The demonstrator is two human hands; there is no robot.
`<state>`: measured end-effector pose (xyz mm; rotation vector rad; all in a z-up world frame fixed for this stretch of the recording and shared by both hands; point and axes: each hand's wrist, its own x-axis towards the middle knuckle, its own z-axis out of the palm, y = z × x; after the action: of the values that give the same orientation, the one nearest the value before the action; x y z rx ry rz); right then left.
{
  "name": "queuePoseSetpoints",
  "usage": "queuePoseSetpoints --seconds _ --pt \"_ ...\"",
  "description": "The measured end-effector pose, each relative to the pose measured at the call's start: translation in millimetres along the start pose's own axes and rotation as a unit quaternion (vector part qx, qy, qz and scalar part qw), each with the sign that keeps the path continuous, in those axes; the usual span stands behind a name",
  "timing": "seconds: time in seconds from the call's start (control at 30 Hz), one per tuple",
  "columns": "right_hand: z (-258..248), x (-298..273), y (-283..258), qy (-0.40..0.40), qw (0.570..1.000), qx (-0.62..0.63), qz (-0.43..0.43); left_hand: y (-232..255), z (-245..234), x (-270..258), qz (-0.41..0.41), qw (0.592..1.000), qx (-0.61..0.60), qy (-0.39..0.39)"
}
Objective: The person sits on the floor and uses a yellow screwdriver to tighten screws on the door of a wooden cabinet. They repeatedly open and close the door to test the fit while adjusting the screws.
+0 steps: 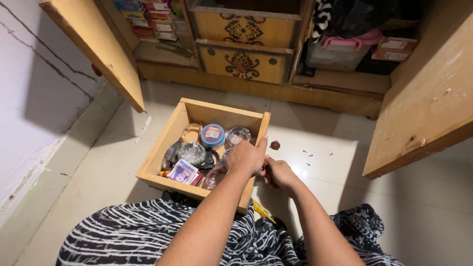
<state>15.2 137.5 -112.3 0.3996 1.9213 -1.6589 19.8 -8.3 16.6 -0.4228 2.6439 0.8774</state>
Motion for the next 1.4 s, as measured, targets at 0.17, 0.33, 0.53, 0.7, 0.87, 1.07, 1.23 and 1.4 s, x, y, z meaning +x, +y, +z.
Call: queuePoseSetpoints --seconds 0.17,0.33,0.53,0.7,0.87,1.07,1.23,1.4 --pt "-17.5 -3.3 -3.0 -0.012 0.999 0.016 -0.051 -1.0 0.9 -0.6 0.005 1.000 -0.008 0.020" --pt "-8.5 -18.9 -13.4 -0.013 0.999 -0.027 -0.027 0.5 -1.2 -1.5 0.003 1.000 -0.005 0.013" --pt "0.4 -31.1 -24.6 -0.021 0.999 0.040 0.028 -0.7 0.1 0.5 0.002 1.000 -0.004 0.013" --pt "-12.7 -32.9 -25.9 -0.035 0.996 0.007 -0.080 -1.7 2.3 2.6 0.009 1.000 0.000 0.026" --pt "-17.7 -24.3 -18.2 -0.032 0.987 0.015 -0.159 -2.1 2.0 3.2 0.005 1.000 -0.001 0.018" --pt "-26.8 -11.9 -6.5 0.014 0.984 -0.027 -0.173 -1.1 2.2 2.2 0.005 1.000 0.000 0.022" --pt "-48.2 -17.0 -9.0 0.081 0.986 0.069 -0.130 -1.2 7.4 4.9 0.006 1.000 0.006 0.014" --pt "-41.8 -37.4 -38.3 0.084 0.978 0.146 -0.127 -2.1 -3.0 -3.5 0.017 1.000 -0.001 0.025"
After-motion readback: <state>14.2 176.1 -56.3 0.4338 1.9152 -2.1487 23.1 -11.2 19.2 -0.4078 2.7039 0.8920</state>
